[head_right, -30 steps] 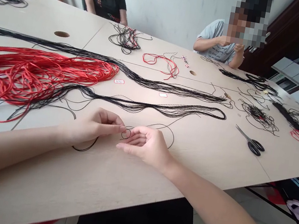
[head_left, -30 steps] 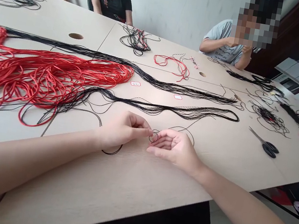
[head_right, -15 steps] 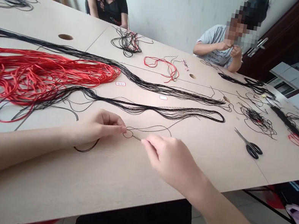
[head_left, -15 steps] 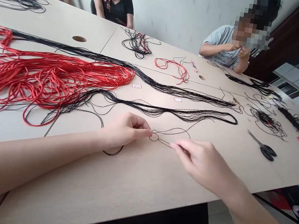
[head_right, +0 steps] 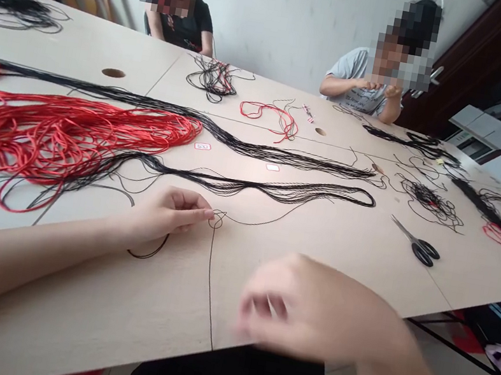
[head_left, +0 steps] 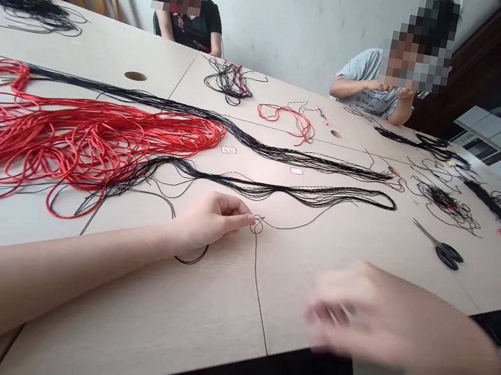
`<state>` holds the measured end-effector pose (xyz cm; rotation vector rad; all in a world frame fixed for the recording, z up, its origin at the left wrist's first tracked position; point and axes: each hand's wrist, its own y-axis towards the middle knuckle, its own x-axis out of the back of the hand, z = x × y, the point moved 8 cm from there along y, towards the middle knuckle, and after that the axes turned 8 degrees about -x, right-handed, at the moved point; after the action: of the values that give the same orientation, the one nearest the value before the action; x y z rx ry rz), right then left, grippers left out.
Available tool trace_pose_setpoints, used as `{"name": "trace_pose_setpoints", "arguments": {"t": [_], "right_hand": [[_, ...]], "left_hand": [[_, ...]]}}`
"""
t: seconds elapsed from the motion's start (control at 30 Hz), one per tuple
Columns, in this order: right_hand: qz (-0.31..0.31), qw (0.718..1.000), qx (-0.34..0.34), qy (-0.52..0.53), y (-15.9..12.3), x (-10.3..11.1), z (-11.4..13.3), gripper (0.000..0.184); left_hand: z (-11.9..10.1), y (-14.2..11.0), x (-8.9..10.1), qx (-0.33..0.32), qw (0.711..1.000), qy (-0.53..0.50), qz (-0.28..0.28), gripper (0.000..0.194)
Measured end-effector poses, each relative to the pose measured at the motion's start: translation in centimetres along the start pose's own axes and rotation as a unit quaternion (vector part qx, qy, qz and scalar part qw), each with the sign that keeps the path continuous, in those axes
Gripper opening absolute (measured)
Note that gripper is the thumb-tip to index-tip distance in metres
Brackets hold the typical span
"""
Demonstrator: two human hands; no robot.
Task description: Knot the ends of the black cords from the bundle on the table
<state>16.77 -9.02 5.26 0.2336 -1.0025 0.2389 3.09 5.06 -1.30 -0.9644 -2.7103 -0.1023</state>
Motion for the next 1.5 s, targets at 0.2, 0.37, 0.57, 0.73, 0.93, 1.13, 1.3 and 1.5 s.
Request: {"name": "trace_pose_setpoints", "arguments": {"t": [0.2, 0.37, 0.57, 0.73, 0.93, 1.13, 1.3, 1.5], "right_hand": [[0.014, 0.997, -0.078, -0.004, 8.0, -3.6, -1.1, 0.025], [-0.075, 0.995, -0.023, -0.059, 7.5, -4.2, 0.8, 0.027], [-0.098, 0.979, 0.062, -0.166, 6.4, -4.9, 2.2, 0.026], [-0.070, 0.989, 0.068, -0.108, 6.6, -4.3, 1.0, 0.029], [-0.102, 0.978, -0.035, 0.177, 9.6, -0.5, -3.3, 0.030], [0.061, 0.941, -0.074, 0.324, 10.6, -4.3, -4.3, 0.035], [-0.011, 0.969, -0.083, 0.230, 10.1, -3.3, -5.4, 0.015], [-0.103, 0.983, -0.034, 0.148, 10.0, -1.4, -4.2, 0.011]], "left_hand": [[-0.8, -0.2, 0.2, -0.028, 0.999, 0.004, -0.024, 0.028], [-0.7, -0.4, -0.2, 0.003, 1.000, -0.020, -0.021, 0.025], [0.4, -1.0, -1.3, 0.114, 0.973, -0.200, -0.010, 0.013], [1.2, -1.1, -1.7, 0.167, 0.934, -0.316, -0.017, 0.004], [1.1, -0.5, -1.3, 0.104, 0.958, -0.269, -0.008, 0.011], [0.8, -0.6, -1.5, 0.080, 0.958, -0.274, 0.014, 0.012], [0.8, -0.6, -1.6, 0.081, 0.963, -0.257, 0.020, 0.015], [0.6, -0.8, -2.4, 0.075, 0.971, -0.221, 0.062, 0.015]]}}
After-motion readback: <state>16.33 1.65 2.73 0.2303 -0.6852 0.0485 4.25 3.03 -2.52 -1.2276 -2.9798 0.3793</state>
